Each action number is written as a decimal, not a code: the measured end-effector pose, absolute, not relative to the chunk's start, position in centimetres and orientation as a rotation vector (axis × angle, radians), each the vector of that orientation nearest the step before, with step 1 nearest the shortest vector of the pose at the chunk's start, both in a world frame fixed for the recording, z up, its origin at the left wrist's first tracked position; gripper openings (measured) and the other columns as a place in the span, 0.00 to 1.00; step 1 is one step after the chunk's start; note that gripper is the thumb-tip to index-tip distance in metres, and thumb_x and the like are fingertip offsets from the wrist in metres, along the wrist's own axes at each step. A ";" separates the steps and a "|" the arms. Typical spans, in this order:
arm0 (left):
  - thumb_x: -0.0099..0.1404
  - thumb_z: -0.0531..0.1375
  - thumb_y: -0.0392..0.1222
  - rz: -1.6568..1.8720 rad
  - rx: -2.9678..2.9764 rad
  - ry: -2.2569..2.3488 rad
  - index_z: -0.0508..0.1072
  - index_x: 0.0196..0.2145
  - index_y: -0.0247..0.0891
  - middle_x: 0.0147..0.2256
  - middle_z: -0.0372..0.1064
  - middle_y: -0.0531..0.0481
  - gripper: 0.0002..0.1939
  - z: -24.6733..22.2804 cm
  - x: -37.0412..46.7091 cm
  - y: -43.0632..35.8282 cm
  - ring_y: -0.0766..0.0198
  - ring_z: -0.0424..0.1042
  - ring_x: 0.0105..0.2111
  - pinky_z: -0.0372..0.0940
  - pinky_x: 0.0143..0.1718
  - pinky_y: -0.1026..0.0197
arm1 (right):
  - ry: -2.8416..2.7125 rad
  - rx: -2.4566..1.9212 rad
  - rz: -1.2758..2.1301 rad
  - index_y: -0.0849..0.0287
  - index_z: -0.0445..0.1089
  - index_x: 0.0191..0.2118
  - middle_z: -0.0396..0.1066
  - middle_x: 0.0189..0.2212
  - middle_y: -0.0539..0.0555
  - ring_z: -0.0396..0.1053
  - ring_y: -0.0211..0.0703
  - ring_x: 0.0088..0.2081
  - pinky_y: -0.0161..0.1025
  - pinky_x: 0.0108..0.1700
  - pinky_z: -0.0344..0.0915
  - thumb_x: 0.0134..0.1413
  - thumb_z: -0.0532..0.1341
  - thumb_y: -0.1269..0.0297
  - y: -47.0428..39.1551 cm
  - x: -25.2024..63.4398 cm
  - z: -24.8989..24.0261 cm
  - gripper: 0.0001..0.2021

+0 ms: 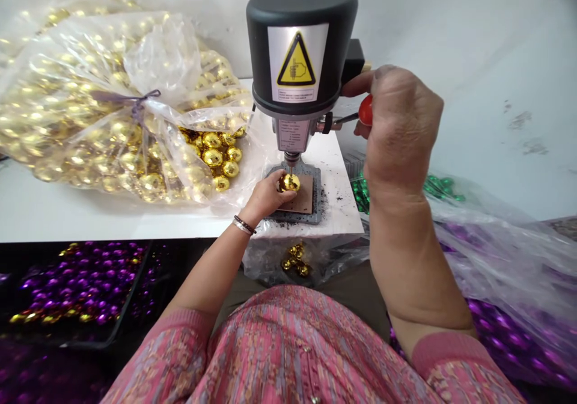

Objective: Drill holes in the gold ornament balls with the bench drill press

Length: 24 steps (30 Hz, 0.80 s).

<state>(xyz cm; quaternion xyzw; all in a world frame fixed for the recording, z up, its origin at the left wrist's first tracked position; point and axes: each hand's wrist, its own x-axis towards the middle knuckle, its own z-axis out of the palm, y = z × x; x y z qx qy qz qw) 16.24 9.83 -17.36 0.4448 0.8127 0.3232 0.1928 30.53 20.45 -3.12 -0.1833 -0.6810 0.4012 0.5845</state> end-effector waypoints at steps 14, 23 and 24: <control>0.59 0.65 0.47 0.945 1.250 2.220 0.70 0.59 0.36 0.39 0.77 0.47 0.31 -18.7 16.7 9.8 0.61 0.73 0.35 0.64 0.34 0.63 | -1.757 -0.489 0.661 0.59 0.74 0.45 0.54 0.19 0.44 0.49 0.28 0.21 0.33 0.28 0.58 0.58 0.51 0.69 18.6 32.5 -7.7 0.16; 0.60 0.65 0.45 0.916 1.250 2.277 0.70 0.59 0.37 0.40 0.78 0.47 0.29 -18.4 16.9 9.8 0.59 0.74 0.37 0.65 0.37 0.62 | -1.817 -0.437 0.467 0.59 0.72 0.50 0.75 0.38 0.54 0.74 0.42 0.45 0.46 0.52 0.72 0.62 0.49 0.65 18.9 32.6 -11.2 0.18; 0.60 0.65 0.45 0.914 1.247 2.276 0.70 0.58 0.37 0.40 0.78 0.47 0.29 -18.4 16.9 9.7 0.59 0.74 0.36 0.65 0.37 0.62 | -1.814 -0.434 0.452 0.59 0.72 0.50 0.75 0.38 0.54 0.74 0.42 0.45 0.45 0.52 0.72 0.62 0.49 0.66 18.8 32.5 -11.4 0.18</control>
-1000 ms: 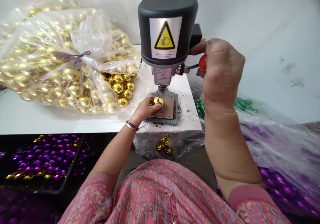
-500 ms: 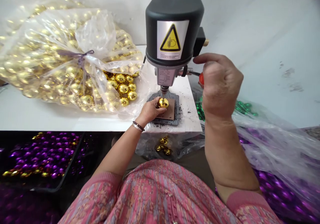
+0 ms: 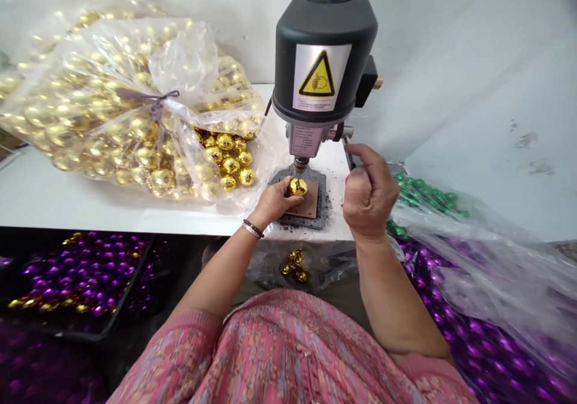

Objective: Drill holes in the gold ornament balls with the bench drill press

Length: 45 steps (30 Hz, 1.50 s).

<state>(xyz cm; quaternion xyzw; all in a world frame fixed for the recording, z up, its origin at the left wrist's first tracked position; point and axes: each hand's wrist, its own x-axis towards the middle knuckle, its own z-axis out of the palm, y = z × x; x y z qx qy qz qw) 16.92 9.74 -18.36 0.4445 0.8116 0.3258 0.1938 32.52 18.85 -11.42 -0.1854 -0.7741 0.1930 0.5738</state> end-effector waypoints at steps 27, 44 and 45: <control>0.57 0.66 0.45 1.151 1.218 2.168 0.73 0.50 0.35 0.40 0.77 0.48 0.24 -19.0 17.2 8.9 0.59 0.74 0.38 0.66 0.38 0.61 | -1.559 -0.620 0.947 0.62 0.77 0.36 0.60 0.20 0.47 0.58 0.30 0.24 0.33 0.28 0.57 0.58 0.50 0.60 20.7 30.0 -3.2 0.19; 0.65 0.52 0.29 0.839 1.031 2.785 0.69 0.59 0.33 0.59 0.68 0.35 0.25 -17.9 11.5 4.2 0.52 0.69 0.58 0.63 0.58 0.53 | -1.493 -0.685 0.976 0.64 0.73 0.27 0.59 0.18 0.48 0.55 0.31 0.19 0.35 0.22 0.53 0.56 0.49 0.64 21.2 29.1 -2.9 0.18; 0.65 0.51 0.28 0.763 1.032 2.794 0.68 0.60 0.34 0.59 0.67 0.35 0.26 -17.8 11.0 4.6 0.51 0.70 0.57 0.64 0.56 0.53 | -1.500 -0.685 0.970 0.63 0.73 0.28 0.59 0.18 0.47 0.55 0.31 0.20 0.35 0.23 0.53 0.57 0.49 0.63 21.3 29.2 -3.0 0.18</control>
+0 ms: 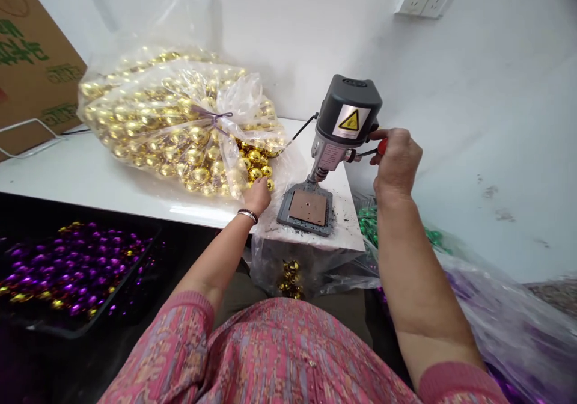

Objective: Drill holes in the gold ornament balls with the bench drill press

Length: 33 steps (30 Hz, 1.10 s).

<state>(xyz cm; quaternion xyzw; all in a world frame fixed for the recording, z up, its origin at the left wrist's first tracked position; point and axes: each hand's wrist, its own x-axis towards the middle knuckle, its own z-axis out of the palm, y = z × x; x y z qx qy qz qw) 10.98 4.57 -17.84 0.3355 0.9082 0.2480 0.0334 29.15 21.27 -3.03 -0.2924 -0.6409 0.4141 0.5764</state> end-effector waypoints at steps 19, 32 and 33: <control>0.62 0.60 0.49 1.125 1.284 2.158 0.71 0.53 0.36 0.43 0.75 0.46 0.24 -15.7 12.8 5.2 0.60 0.73 0.41 0.66 0.43 0.62 | -1.562 -0.603 0.951 0.65 0.70 0.28 0.62 0.21 0.48 0.60 0.31 0.27 0.35 0.33 0.58 0.60 0.49 0.64 21.4 29.6 -3.3 0.17; 0.61 0.60 0.51 1.038 1.149 1.949 0.76 0.47 0.36 0.31 0.74 0.52 0.21 -17.7 14.1 8.0 0.68 0.68 0.27 0.62 0.30 0.65 | -1.645 -0.644 0.965 0.60 0.67 0.25 0.58 0.20 0.47 0.57 0.31 0.24 0.33 0.32 0.59 0.65 0.48 0.66 20.8 30.0 -2.5 0.19; 0.60 0.61 0.51 1.017 1.169 1.990 0.77 0.46 0.36 0.32 0.74 0.52 0.21 -17.6 14.1 8.1 0.67 0.69 0.28 0.63 0.31 0.65 | -1.654 -0.656 0.952 0.59 0.68 0.25 0.58 0.21 0.47 0.57 0.31 0.24 0.34 0.31 0.59 0.65 0.47 0.66 20.8 30.0 -2.5 0.19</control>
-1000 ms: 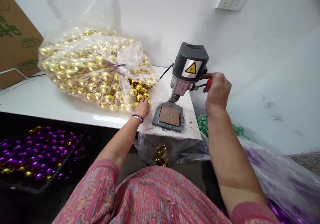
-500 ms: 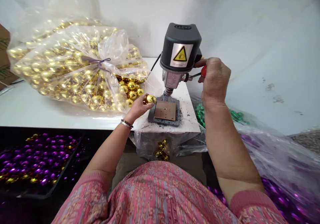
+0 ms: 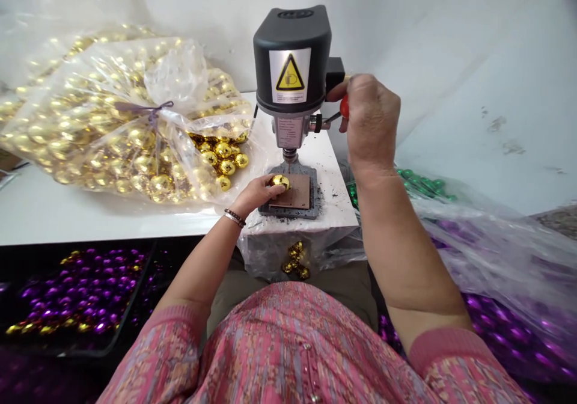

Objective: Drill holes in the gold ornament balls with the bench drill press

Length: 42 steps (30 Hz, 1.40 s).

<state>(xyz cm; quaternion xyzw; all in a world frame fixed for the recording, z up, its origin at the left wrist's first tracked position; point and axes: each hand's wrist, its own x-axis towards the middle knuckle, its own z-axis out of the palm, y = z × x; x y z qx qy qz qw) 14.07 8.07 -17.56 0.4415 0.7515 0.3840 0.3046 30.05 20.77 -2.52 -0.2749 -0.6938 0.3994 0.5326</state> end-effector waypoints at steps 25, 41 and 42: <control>0.54 0.67 0.44 0.967 1.236 2.105 0.72 0.59 0.35 0.43 0.77 0.49 0.34 -17.5 14.8 9.9 0.61 0.73 0.40 0.67 0.46 0.61 | -1.610 -0.601 1.033 0.58 0.68 0.23 0.54 0.19 0.47 0.54 0.31 0.22 0.34 0.27 0.59 0.62 0.52 0.66 20.2 30.8 -2.8 0.17; 0.52 0.69 0.42 0.838 1.303 2.122 0.72 0.57 0.35 0.43 0.78 0.50 0.34 -17.0 15.4 11.5 0.59 0.75 0.40 0.69 0.46 0.60 | -1.622 -0.539 1.035 0.55 0.69 0.23 0.54 0.19 0.47 0.53 0.33 0.23 0.36 0.31 0.61 0.60 0.56 0.63 20.1 30.9 -3.6 0.14; 0.52 0.69 0.42 0.866 1.286 2.129 0.72 0.58 0.35 0.43 0.78 0.49 0.34 -17.2 15.5 11.4 0.59 0.75 0.41 0.69 0.46 0.59 | -1.631 -0.547 1.027 0.55 0.69 0.25 0.55 0.19 0.47 0.53 0.32 0.24 0.35 0.31 0.61 0.60 0.56 0.64 20.0 31.0 -3.7 0.13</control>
